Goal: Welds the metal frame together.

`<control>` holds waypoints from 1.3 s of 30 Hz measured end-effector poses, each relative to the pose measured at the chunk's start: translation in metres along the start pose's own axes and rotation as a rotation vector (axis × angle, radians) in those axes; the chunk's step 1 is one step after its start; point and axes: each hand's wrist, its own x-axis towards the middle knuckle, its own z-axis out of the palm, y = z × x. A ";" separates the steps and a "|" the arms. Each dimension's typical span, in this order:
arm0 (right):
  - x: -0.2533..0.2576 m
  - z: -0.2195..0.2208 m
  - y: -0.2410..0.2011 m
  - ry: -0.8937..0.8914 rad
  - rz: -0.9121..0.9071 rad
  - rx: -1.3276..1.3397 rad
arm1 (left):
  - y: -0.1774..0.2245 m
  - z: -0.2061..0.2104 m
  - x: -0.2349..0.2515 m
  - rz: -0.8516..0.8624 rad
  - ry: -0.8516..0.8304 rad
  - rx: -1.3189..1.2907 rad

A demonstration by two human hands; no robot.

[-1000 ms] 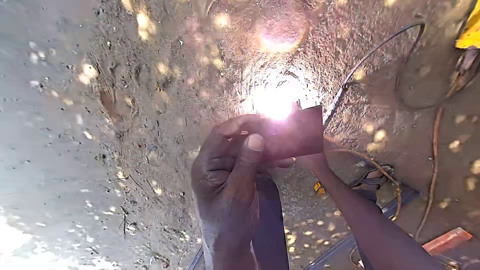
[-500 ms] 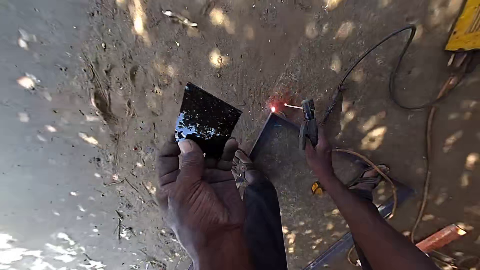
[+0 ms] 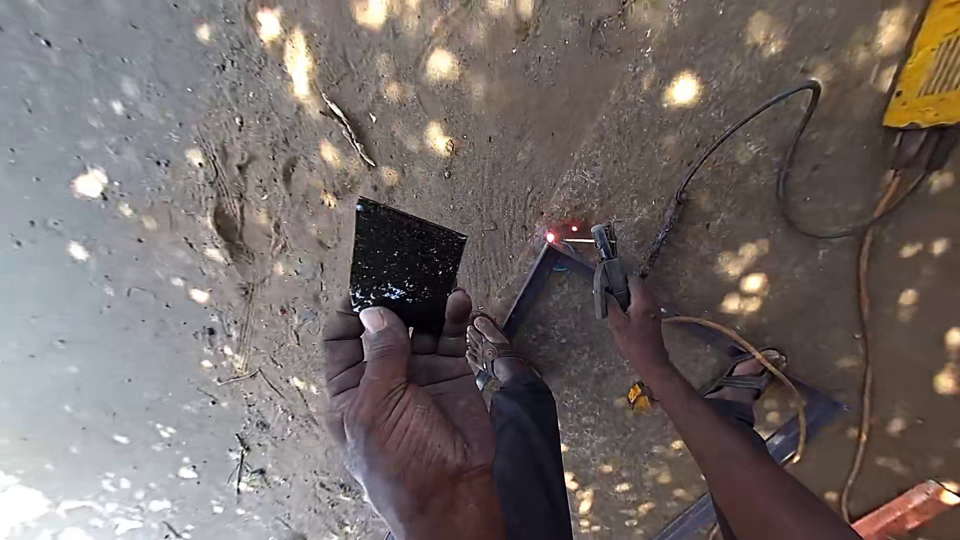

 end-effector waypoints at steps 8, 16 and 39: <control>0.021 0.011 -0.016 -0.081 0.003 -0.080 | 0.004 -0.002 0.002 0.004 -0.004 -0.062; 0.022 0.002 -0.014 -0.080 -0.059 -0.156 | 0.011 -0.010 0.008 0.003 -0.014 -0.121; 0.024 0.002 -0.014 -0.064 -0.134 -0.279 | 0.032 -0.043 0.031 0.016 0.017 -0.214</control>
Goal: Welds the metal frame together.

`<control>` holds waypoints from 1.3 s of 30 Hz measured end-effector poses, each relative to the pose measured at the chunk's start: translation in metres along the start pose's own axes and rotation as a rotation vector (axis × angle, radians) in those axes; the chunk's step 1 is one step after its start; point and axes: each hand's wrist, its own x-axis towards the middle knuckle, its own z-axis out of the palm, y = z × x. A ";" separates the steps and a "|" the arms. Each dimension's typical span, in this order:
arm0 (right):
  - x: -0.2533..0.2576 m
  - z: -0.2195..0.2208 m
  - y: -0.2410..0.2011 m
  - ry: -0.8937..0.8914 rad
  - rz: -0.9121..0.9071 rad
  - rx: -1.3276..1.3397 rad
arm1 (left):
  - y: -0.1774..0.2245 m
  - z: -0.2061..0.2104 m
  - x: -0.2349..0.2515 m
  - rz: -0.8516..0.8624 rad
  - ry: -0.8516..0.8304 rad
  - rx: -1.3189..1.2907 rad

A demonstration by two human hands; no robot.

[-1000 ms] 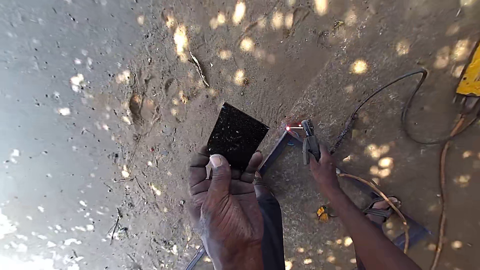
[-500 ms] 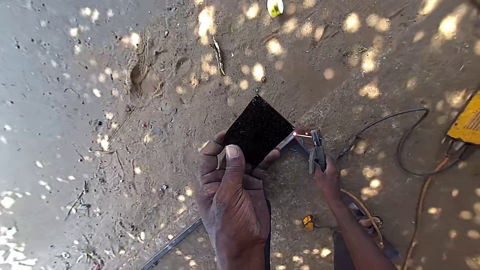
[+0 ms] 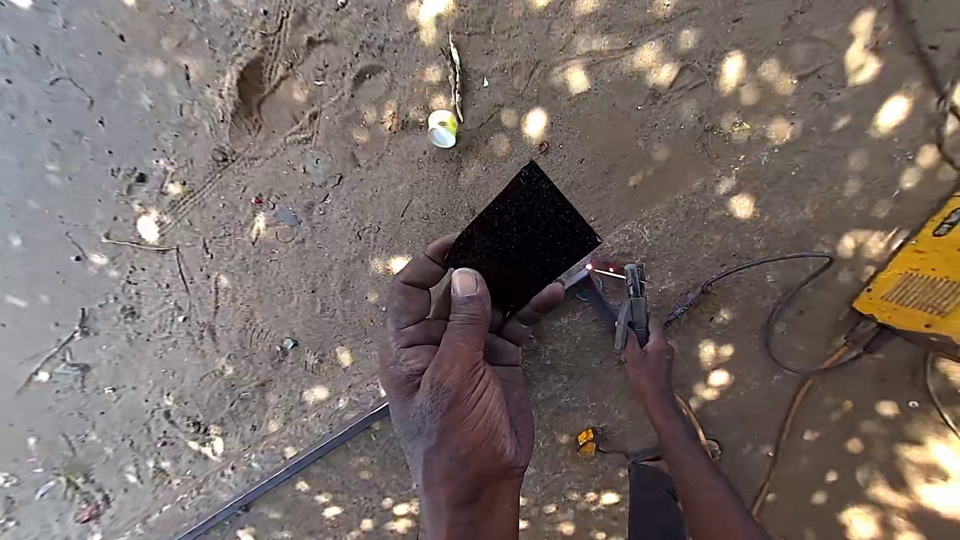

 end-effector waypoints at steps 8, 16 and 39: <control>0.002 0.003 0.000 -0.025 0.005 0.035 | 0.000 -0.002 0.000 -0.037 -0.105 0.033; -0.008 0.003 0.001 -0.020 -0.029 -0.032 | -0.004 -0.002 -0.003 -0.090 -0.473 0.295; -0.010 -0.034 -0.066 -0.218 0.234 0.000 | -0.007 -0.004 -0.006 -0.080 -0.506 0.437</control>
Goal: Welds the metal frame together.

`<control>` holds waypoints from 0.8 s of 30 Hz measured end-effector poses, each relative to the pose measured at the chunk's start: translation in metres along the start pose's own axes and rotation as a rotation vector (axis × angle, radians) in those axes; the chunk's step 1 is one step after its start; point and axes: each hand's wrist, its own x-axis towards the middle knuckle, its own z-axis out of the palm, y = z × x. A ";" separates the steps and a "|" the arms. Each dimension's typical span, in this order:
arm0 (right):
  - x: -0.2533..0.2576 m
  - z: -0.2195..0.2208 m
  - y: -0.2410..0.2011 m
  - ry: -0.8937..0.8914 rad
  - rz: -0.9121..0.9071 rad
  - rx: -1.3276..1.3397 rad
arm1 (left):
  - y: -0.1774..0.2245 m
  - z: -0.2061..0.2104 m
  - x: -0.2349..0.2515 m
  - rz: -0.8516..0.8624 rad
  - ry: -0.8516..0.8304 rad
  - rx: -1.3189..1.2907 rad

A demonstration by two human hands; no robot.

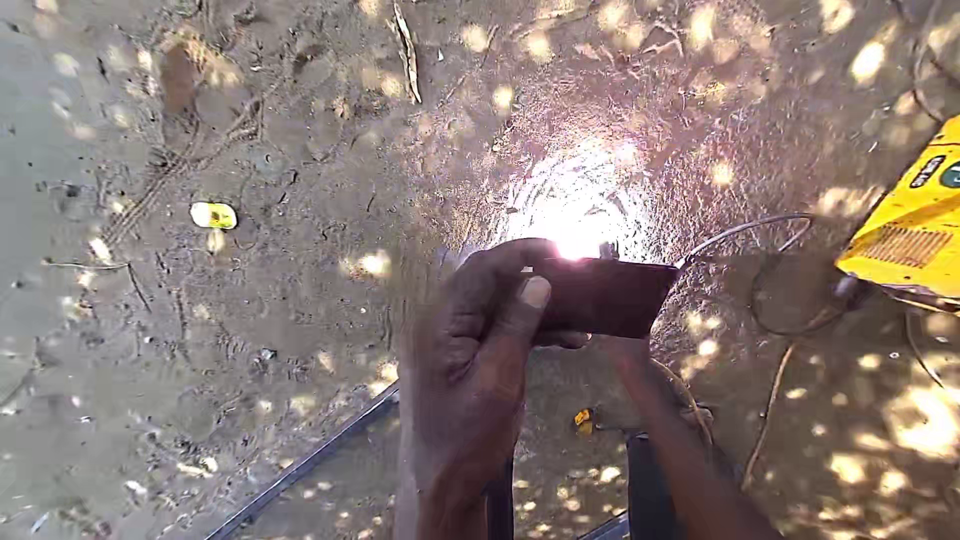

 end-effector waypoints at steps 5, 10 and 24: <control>0.019 0.032 0.037 0.138 -0.128 -0.027 | -0.001 -0.001 0.000 0.014 0.004 -0.011; 0.030 0.040 0.045 0.261 -0.170 0.086 | 0.001 0.000 0.002 0.002 0.257 -0.132; 0.002 0.050 0.083 0.313 -0.151 0.131 | 0.005 0.006 0.009 -0.009 0.646 -0.263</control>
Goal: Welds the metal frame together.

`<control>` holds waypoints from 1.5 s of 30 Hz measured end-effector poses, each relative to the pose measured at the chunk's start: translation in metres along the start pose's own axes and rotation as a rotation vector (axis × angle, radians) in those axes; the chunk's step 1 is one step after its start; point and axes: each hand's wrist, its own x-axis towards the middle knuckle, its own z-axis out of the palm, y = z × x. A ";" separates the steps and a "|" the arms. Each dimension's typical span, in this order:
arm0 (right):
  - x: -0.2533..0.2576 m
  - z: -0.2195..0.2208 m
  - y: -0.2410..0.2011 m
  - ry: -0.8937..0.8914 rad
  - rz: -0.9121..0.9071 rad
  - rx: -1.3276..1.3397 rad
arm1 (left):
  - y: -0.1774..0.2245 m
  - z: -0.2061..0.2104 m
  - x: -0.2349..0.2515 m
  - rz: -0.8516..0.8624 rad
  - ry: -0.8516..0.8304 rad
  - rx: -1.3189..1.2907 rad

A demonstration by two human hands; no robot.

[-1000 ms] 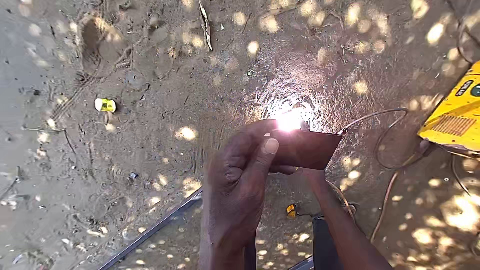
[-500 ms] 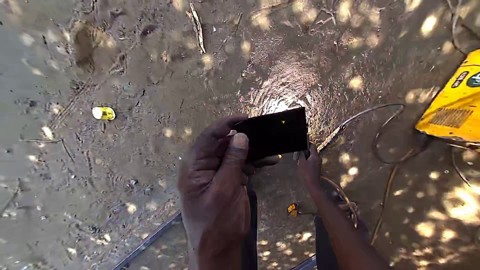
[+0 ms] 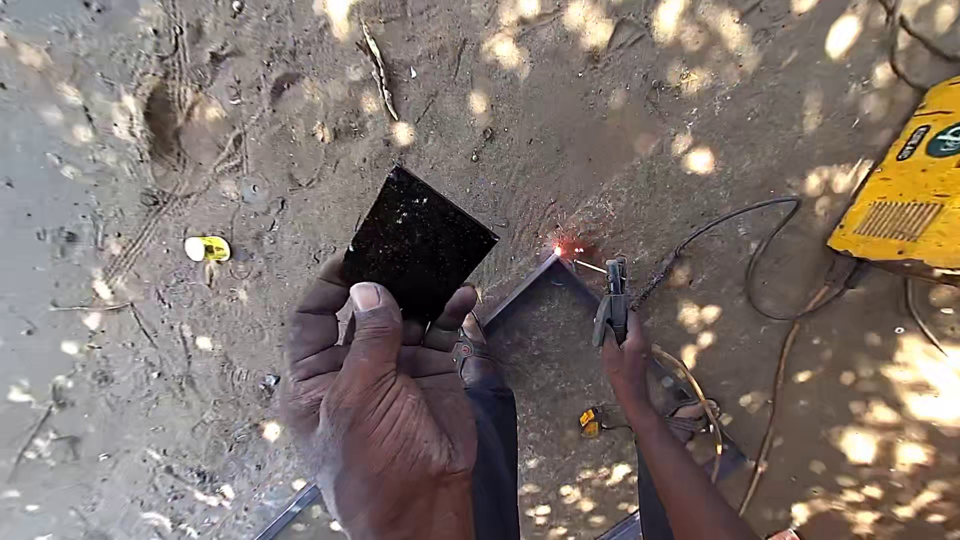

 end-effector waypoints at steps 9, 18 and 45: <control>0.008 -0.004 -0.005 -0.015 0.012 -0.039 | -0.003 0.005 -0.002 -0.009 -0.021 0.008; 0.021 0.004 -0.013 -0.074 -0.036 -0.044 | -0.008 0.009 -0.005 -0.027 -0.100 0.011; 0.028 0.003 -0.020 -0.168 -0.011 -0.077 | -0.020 0.010 -0.012 -0.005 -0.752 0.343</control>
